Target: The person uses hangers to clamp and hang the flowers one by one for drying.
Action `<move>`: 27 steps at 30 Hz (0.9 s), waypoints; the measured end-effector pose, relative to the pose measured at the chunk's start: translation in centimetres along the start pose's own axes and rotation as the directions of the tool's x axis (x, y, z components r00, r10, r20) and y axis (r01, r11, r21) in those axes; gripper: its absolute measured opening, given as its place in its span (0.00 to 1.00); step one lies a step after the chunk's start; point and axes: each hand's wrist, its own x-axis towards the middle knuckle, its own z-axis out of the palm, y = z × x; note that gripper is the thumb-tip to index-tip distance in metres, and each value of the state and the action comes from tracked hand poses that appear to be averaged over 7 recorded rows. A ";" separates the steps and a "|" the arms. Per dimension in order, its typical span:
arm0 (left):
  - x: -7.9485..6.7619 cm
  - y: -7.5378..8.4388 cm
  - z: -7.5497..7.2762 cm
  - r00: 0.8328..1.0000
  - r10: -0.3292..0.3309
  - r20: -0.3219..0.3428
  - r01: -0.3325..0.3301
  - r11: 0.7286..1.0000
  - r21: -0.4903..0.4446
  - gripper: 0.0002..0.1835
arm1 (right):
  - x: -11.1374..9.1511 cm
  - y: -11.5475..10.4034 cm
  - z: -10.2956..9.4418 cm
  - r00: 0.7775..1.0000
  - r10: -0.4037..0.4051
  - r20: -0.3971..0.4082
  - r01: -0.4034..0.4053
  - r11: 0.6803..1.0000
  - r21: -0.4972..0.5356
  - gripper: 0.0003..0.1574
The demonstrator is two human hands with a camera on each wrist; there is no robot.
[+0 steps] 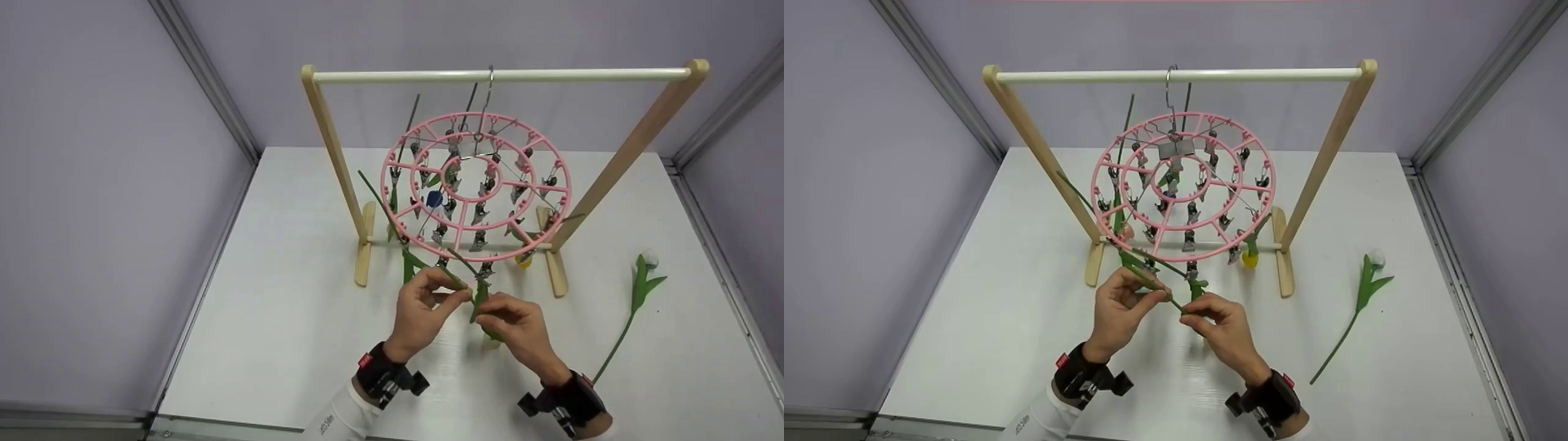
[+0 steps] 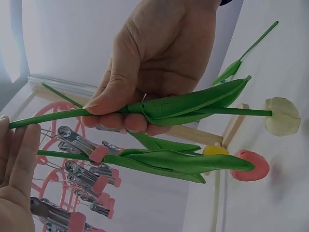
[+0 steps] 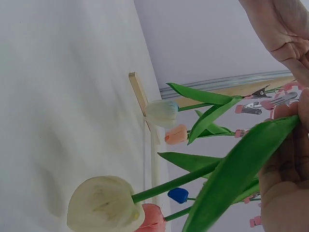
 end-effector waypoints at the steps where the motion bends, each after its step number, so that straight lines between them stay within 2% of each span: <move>1: 0.0 0.0 0.0 1.000 0.003 -0.002 -0.003 1.000 -0.001 0.10 | 0.0 0.0 0.0 1.000 0.003 0.008 -0.003 1.000 -0.004 0.12; 5: -0.1 0.1 0.0 1.000 0.018 -0.009 -0.018 1.000 0.002 0.09 | 0.0 -0.2 -0.6 0.999 -0.005 0.041 0.006 1.000 -0.024 0.11; 11: -0.1 0.3 0.0 1.000 0.022 -0.022 -0.022 1.000 0.013 0.10 | 0.5 -0.6 -2.6 0.992 -0.124 0.033 0.124 0.992 -0.012 0.17; 14: 0.0 0.3 -0.4 1.000 0.021 -0.016 -0.021 1.000 0.010 0.10 | 1.0 -1.0 -3.8 0.992 -0.124 -0.013 0.122 0.990 -0.068 0.14; 18: 0.1 0.2 -1.1 0.999 0.031 0.007 -0.031 1.000 0.000 0.10 | 1.6 -1.6 -5.5 0.988 -0.114 -0.105 0.092 0.977 -0.194 0.08; 23: 0.3 0.3 -1.9 0.999 0.044 0.031 -0.043 0.999 -0.017 0.10 | 2.6 -2.3 -6.8 0.965 -0.163 -0.205 0.100 0.953 -0.285 0.10; 27: 0.5 0.4 -2.4 0.998 0.038 0.049 -0.036 0.999 -0.030 0.10 | 3.6 -2.8 -7.4 0.943 -0.172 -0.285 0.055 0.924 -0.379 0.13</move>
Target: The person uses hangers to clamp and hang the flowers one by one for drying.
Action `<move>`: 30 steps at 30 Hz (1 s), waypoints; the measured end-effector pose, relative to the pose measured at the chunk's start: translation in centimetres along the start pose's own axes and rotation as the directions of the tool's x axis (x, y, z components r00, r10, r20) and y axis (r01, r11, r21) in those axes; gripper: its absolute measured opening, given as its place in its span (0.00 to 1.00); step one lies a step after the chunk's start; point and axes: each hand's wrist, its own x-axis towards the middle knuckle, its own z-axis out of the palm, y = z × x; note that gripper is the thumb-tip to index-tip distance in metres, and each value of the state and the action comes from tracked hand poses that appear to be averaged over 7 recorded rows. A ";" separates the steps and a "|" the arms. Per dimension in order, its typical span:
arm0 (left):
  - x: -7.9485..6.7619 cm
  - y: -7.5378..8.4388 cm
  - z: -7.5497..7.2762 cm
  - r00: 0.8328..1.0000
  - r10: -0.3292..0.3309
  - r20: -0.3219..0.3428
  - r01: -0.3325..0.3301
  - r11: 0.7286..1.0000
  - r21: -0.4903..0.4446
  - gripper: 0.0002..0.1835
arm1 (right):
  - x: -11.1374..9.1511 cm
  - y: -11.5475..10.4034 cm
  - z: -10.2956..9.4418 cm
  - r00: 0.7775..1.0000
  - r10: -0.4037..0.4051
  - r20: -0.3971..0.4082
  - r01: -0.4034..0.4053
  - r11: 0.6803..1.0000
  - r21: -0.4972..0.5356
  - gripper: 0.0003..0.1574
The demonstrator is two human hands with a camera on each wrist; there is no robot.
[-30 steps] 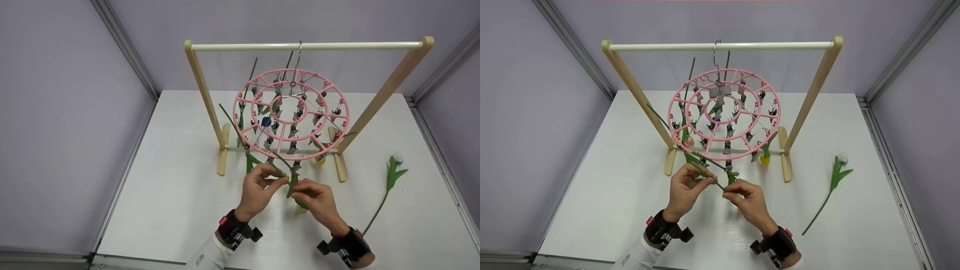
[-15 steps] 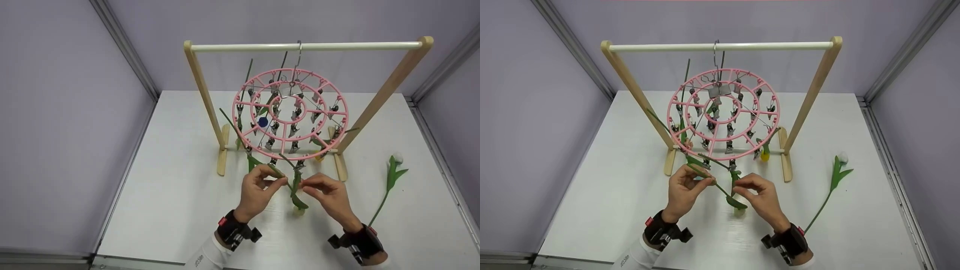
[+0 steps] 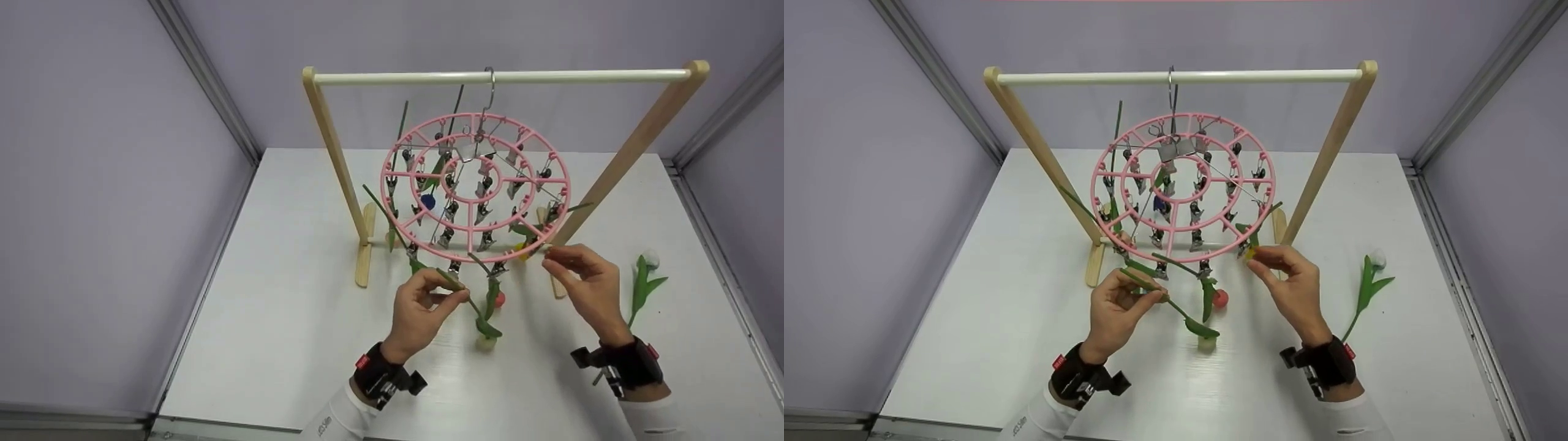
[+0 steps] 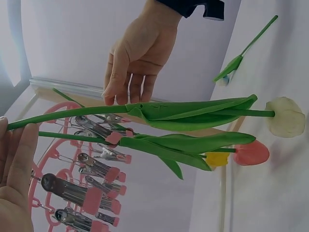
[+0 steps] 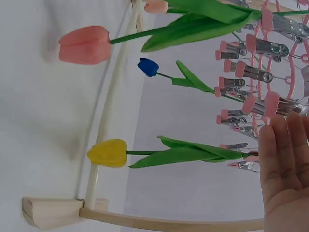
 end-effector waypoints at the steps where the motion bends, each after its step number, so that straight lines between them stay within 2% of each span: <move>1: 0.0 0.0 0.0 1.000 -0.001 0.002 0.001 1.000 -0.001 0.10 | 0.4 0.0 -0.1 1.000 0.002 -0.007 -0.002 1.000 -0.005 0.14; 4: 0.0 0.1 0.0 1.000 -0.003 0.005 0.003 1.000 -0.005 0.09 | 1.4 0.2 -0.6 1.000 0.004 0.010 -0.004 1.000 -0.028 0.16; 7: 0.0 0.0 0.0 1.000 -0.001 0.006 0.001 1.000 -0.006 0.09 | 2.4 0.3 -1.0 0.998 0.007 0.063 -0.005 0.999 -0.037 0.17; 13: 0.0 -0.1 0.0 1.000 0.018 0.008 -0.018 1.000 -0.001 0.10 | 4.2 0.5 -1.5 0.984 0.046 0.174 -0.038 0.998 -0.048 0.17; 17: -0.1 -0.1 0.0 1.000 0.023 0.012 -0.023 1.000 -0.007 0.10 | 5.0 0.5 -1.4 0.973 0.085 0.213 -0.076 0.996 -0.048 0.16; 24: -0.1 -0.1 0.0 1.000 0.019 0.010 -0.018 1.000 -0.018 0.09 | 5.4 0.7 -1.2 0.954 0.071 0.290 -0.095 0.993 0.069 0.18; 30: -0.1 0.0 0.0 1.000 0.007 0.006 -0.007 1.000 -0.004 0.09 | 5.4 0.6 -1.2 0.953 0.072 0.296 -0.117 0.983 0.139 0.19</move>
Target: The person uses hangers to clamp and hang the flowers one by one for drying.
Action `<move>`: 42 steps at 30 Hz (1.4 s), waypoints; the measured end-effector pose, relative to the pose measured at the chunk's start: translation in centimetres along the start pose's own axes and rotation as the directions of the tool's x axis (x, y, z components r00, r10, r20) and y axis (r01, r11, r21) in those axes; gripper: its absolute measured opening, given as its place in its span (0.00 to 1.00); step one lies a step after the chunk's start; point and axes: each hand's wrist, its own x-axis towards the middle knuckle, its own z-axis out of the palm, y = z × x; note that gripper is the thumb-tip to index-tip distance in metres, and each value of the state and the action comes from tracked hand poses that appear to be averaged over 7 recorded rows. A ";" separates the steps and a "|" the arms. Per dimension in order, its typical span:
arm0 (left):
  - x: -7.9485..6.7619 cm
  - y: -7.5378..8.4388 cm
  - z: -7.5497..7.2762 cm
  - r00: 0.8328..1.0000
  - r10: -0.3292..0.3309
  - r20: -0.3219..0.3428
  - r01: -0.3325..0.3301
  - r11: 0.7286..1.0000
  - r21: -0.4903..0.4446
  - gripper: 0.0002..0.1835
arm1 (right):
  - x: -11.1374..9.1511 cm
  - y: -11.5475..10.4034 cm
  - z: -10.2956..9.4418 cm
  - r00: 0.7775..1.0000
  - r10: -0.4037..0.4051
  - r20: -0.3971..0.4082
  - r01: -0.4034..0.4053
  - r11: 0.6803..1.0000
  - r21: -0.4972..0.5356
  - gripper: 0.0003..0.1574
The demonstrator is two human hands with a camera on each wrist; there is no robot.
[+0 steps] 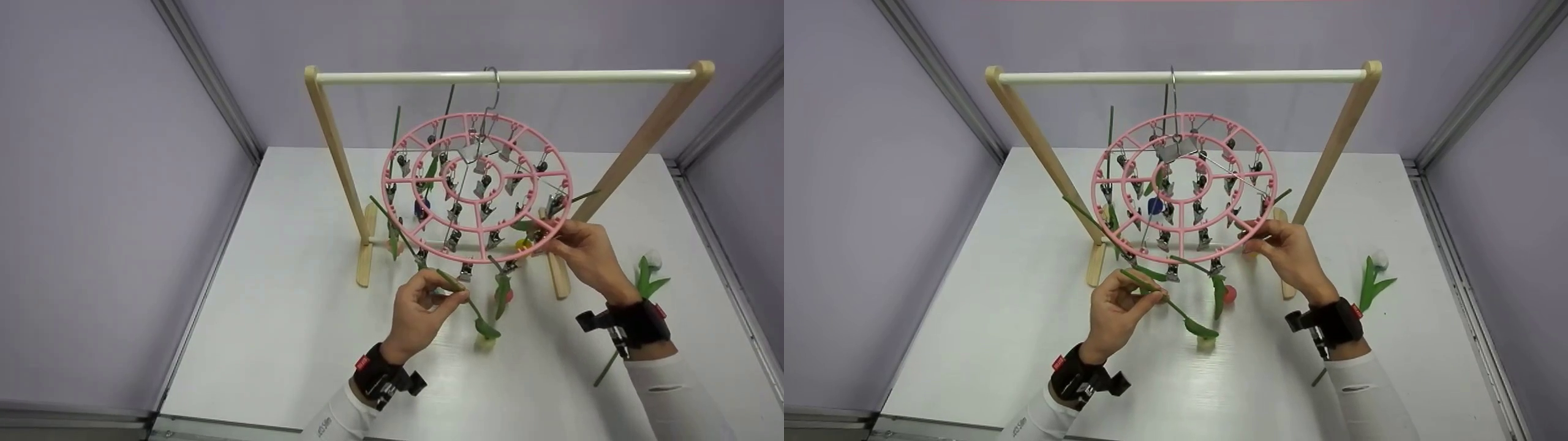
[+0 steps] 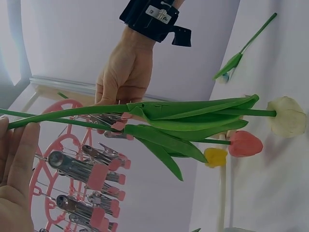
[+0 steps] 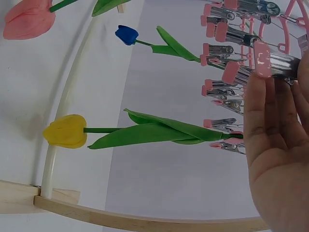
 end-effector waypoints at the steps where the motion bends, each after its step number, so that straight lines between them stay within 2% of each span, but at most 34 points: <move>1: 0.0 0.0 0.0 1.000 -0.002 -0.001 0.002 1.000 0.003 0.09 | 0.0 0.0 0.0 1.000 0.001 0.006 -0.001 1.000 0.017 0.18; 4: 0.0 0.1 0.0 1.000 -0.003 -0.002 0.003 1.000 0.012 0.09 | 0.0 -0.2 0.0 1.000 0.019 0.011 -0.020 0.999 0.043 0.17; 10: 0.1 0.3 -0.1 1.000 0.001 0.012 -0.001 1.000 0.019 0.09 | -0.3 -0.6 0.3 0.998 0.054 -0.035 -0.055 0.998 -0.043 0.15; 17: 0.3 0.4 -0.4 1.000 0.013 0.012 -0.014 0.999 0.035 0.09 | -0.8 -0.9 0.7 0.994 0.085 -0.061 -0.095 0.981 -0.169 0.12; 23: 0.5 0.7 -0.4 0.999 0.031 0.018 -0.032 0.999 0.030 0.09 | -1.4 -1.4 1.3 0.992 0.104 -0.067 -0.115 0.977 -0.181 0.11; 29: 0.7 0.9 -0.4 0.997 0.064 0.035 -0.065 0.997 0.047 0.10 | -2.1 -1.8 2.2 0.994 0.074 -0.081 -0.086 0.984 -0.156 0.12; 33: 0.8 0.9 -0.3 0.998 0.060 0.035 -0.062 0.996 0.060 0.10 | -2.5 -1.8 2.9 0.996 0.040 -0.082 -0.052 0.986 -0.156 0.13; 42: 0.8 0.7 -0.3 0.997 0.058 0.049 -0.061 0.995 0.081 0.08 | -3.2 -2.3 4.4 0.997 -0.032 -0.075 0.014 0.974 -0.226 0.15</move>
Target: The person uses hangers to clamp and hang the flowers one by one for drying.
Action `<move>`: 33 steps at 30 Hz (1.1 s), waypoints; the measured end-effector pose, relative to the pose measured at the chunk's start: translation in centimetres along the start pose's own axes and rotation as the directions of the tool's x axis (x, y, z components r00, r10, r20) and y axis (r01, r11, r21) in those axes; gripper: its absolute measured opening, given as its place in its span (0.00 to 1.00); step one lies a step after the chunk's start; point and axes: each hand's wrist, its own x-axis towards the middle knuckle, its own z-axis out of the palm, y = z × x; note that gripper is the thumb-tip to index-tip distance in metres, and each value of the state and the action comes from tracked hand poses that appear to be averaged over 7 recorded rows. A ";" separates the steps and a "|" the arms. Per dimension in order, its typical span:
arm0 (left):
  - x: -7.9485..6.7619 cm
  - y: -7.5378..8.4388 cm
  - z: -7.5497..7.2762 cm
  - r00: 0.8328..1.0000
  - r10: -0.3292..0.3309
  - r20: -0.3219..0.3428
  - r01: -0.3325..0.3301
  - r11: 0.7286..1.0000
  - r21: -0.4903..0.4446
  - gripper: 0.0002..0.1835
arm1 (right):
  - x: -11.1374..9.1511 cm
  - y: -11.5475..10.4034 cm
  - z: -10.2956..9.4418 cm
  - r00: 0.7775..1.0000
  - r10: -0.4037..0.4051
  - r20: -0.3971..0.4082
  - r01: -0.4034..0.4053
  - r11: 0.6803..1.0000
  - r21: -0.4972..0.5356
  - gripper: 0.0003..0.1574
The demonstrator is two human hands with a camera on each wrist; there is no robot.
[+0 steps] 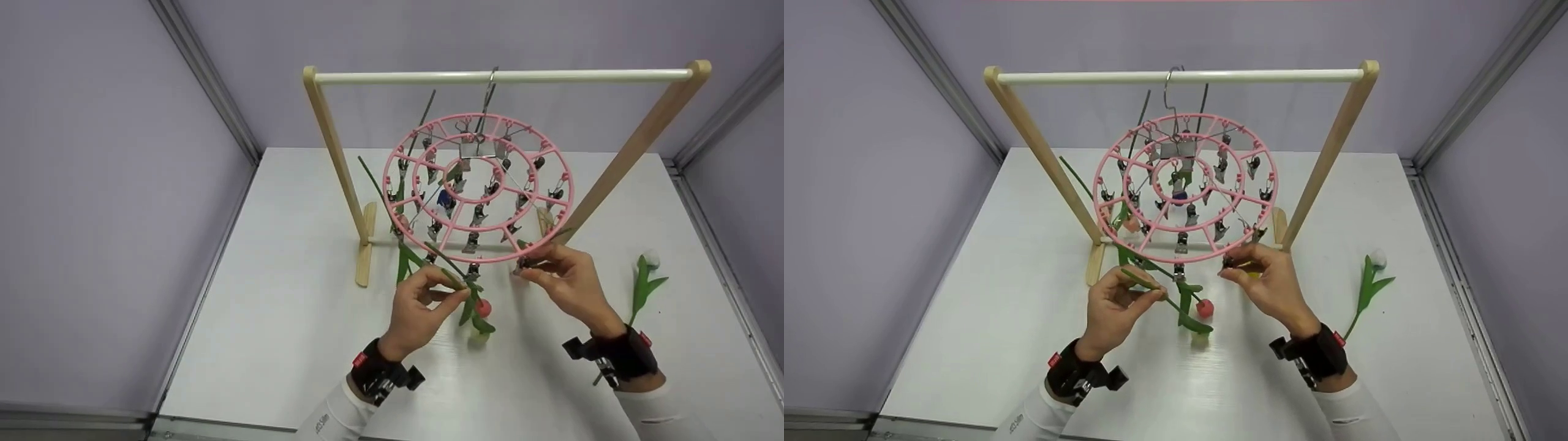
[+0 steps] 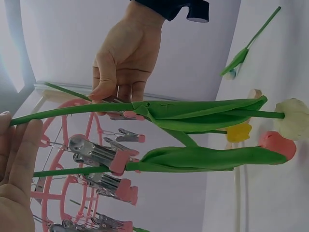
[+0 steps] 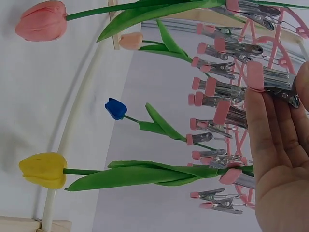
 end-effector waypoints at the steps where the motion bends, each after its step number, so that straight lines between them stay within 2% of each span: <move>1: 0.0 0.0 0.0 1.000 -0.001 0.003 0.001 1.000 0.003 0.08 | -0.1 -0.1 0.2 1.000 -0.010 -0.005 0.010 1.000 -0.001 0.15; 8: 0.0 -0.2 0.1 0.999 -0.039 0.004 0.039 0.999 0.006 0.08 | -0.7 -0.7 2.0 0.994 -0.100 -0.050 0.101 0.994 0.028 0.17; 16: 0.5 0.0 0.1 0.996 -0.077 -0.033 0.079 0.996 0.039 0.08 | -1.0 -1.2 4.1 0.973 -0.215 -0.082 0.213 0.976 -0.033 0.23; 25: 0.8 -0.1 0.2 0.993 -0.092 -0.079 0.097 0.993 0.063 0.08 | -1.1 -1.9 5.5 0.966 -0.254 -0.039 0.250 0.965 -0.084 0.22; 33: 1.0 -0.3 0.4 0.995 -0.058 -0.087 0.061 0.997 0.036 0.07 | -1.2 -2.2 6.1 0.959 -0.282 -0.026 0.277 0.954 -0.113 0.22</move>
